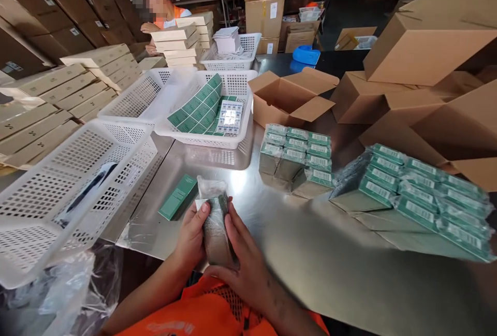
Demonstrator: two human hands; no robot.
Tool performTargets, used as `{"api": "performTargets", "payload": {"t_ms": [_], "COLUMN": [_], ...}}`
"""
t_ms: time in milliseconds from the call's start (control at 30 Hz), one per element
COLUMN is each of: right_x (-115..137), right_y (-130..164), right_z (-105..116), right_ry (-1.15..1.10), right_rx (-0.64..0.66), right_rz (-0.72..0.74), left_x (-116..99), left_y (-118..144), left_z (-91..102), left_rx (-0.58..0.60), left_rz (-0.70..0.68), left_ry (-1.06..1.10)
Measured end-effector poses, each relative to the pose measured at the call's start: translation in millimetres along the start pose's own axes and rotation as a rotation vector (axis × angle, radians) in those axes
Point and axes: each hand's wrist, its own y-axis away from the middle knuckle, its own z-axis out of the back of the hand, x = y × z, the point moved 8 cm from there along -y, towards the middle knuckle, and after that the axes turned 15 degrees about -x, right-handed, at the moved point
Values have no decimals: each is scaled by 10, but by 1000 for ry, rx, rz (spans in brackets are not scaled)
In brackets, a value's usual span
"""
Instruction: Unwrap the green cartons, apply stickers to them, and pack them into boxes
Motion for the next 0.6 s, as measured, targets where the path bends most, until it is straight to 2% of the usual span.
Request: {"api": "performTargets", "payload": {"t_ms": [133, 233, 400, 500, 600], "right_x": [28, 89, 134, 173, 224], "right_y": [-4, -41, -91, -84, -93], "right_z": [186, 262, 175, 136, 184], "right_ry": [51, 46, 44, 114, 154], "right_rx": [-183, -271, -184, -135, -133], "right_rz": [31, 48, 70, 147, 207], "left_x": [158, 109, -247, -216, -58], "left_y": [132, 127, 59, 119, 245], "left_z": [41, 66, 40, -13, -45], "left_rx": [14, 26, 32, 18, 31], "left_rz": [45, 22, -206, -185, -102], "left_ry": [-50, -48, 32, -50, -91]}}
